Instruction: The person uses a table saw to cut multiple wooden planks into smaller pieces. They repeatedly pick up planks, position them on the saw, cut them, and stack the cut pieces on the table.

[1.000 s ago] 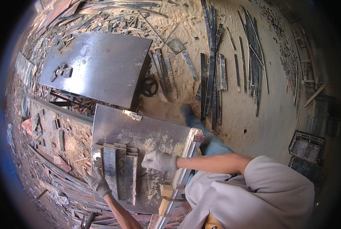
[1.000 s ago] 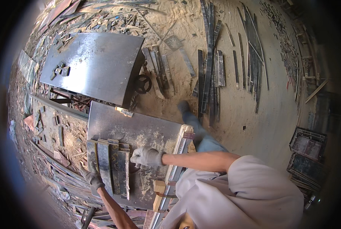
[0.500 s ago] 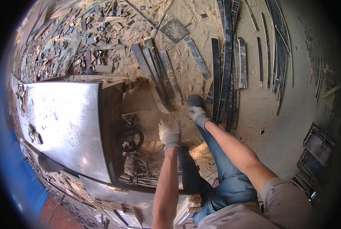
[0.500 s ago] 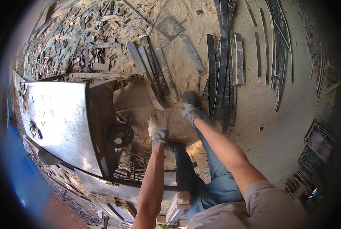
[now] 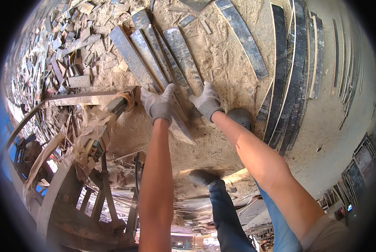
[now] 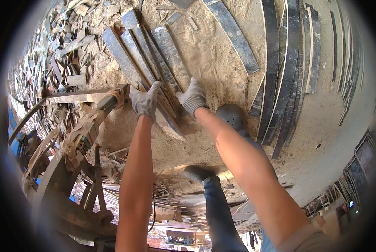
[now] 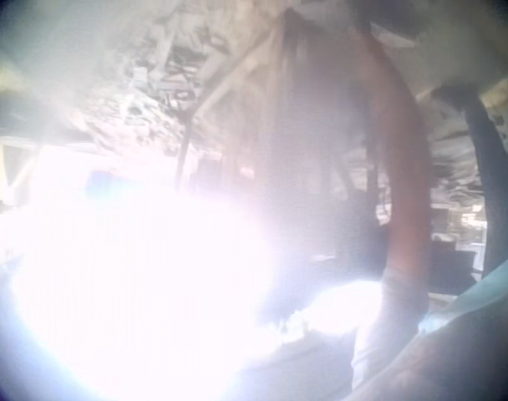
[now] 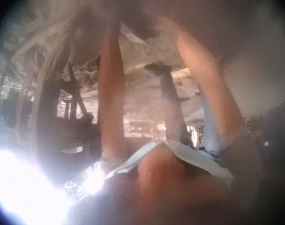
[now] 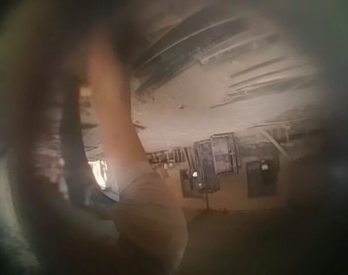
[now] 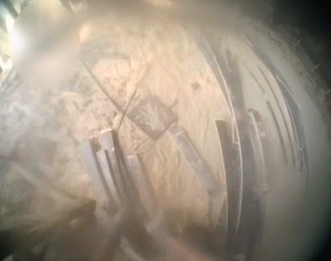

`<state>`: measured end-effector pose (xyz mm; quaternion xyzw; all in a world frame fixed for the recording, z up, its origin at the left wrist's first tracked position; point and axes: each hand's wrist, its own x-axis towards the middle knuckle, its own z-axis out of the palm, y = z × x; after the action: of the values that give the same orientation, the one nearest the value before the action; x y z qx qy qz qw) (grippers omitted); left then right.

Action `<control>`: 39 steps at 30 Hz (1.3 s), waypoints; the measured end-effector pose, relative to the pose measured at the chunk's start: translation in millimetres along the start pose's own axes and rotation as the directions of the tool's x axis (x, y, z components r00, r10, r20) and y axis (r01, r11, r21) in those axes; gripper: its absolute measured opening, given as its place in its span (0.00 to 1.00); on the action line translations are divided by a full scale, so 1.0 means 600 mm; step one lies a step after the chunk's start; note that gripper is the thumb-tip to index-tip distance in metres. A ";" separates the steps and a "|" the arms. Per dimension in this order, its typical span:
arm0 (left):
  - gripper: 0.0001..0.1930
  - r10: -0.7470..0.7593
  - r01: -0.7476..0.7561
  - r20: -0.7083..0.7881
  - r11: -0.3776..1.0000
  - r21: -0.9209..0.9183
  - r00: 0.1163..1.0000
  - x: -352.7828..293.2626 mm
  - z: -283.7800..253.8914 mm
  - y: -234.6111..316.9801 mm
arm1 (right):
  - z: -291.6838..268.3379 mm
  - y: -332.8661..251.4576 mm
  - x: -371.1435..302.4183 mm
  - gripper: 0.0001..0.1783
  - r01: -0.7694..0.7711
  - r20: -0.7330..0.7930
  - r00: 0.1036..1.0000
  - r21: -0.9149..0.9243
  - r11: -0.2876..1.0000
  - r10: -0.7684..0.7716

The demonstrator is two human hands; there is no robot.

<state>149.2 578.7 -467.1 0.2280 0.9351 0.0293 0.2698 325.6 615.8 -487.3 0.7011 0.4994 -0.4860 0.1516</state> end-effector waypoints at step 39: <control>0.42 0.297 0.713 0.818 0.400 -0.576 0.493 -0.187 -0.053 -0.137 | -0.045 0.084 -0.077 0.44 0.685 0.656 0.649 -0.281 0.673 -0.386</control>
<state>183.3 457.8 -399.2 -0.1134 0.5306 0.3617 0.7582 381.3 586.6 -449.6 0.2776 0.7343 -0.5375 0.3079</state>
